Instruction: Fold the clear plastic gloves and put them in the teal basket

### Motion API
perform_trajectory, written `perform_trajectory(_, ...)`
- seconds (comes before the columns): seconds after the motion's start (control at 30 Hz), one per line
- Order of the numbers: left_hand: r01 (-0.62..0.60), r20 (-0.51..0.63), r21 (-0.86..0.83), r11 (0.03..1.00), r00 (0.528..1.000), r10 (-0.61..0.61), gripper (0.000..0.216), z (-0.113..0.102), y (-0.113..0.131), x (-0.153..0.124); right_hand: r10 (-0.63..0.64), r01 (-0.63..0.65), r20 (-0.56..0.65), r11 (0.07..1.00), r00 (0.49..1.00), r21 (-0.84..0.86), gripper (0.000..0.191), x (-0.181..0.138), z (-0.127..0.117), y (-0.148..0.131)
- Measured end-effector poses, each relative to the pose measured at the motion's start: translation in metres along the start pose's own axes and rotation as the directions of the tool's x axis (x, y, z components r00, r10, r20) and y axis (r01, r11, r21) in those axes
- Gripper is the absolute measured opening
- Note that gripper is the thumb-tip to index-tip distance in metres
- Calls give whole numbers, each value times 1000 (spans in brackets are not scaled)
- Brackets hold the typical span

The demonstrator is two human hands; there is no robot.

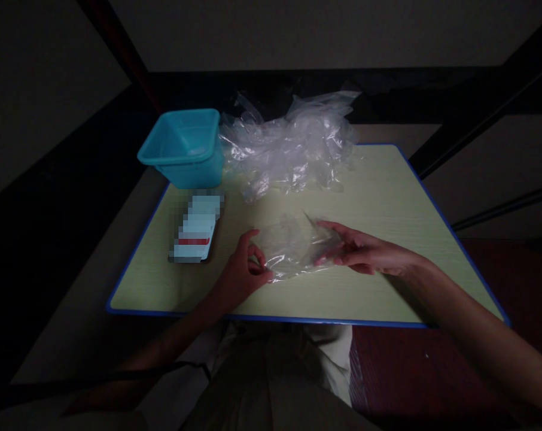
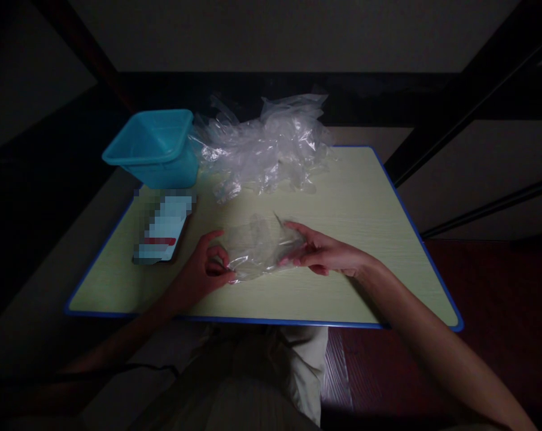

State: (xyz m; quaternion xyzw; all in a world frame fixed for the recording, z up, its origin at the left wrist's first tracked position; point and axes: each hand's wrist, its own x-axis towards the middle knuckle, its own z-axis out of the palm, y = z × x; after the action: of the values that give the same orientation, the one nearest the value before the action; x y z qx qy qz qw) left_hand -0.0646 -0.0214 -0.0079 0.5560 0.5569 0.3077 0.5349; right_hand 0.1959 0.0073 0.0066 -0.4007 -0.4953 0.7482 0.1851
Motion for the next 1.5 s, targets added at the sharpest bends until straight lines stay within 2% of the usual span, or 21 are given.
perform_trajectory(0.1, -10, 3, -11, 1000, 1000, 10, 73, 0, -1, 0, 26, -27, 71, 1000, 997, 12, 94, -1, 1, -1)
perform_trajectory(0.5, -23, 11, 2, 1000, 1000, 23, 68, -1, 0, 1, 16, -8, 67, 993, 998, -115, 87, 3, -3, 2)
perform_trajectory(0.57, -24, 15, 1, 1000, 1000, 24, 67, -2, 0, 1, 14, -10, 30, 991, 999, -133, 87, 1, -1, 3)
perform_trajectory(0.67, -22, 12, -7, 1000, 1000, 22, 69, -2, 1, 0, -12, -4, -112, 989, 994, -146, 90, -6, 2, 8)
perform_trajectory(0.8, -28, -11, -46, 999, 1000, 27, 73, -2, 0, -5, -80, 46, -289, 991, 954, -122, 97, -21, 7, 17)
perform_trajectory(0.93, -50, -16, -77, 996, 999, 49, 78, -3, -5, -9, -112, 61, -390, 988, 914, -142, 94, -33, 9, 25)
perform_trajectory(1.23, -79, -14, -39, 996, 997, 79, 83, -1, -7, -10, -107, 45, -446, 988, 889, -146, 89, -28, 16, 31)
perform_trajectory(1.5, -30, 70, 52, 998, 997, 27, 93, -8, 1, -6, -118, 57, -400, 985, 909, -160, 92, -28, 20, 26)
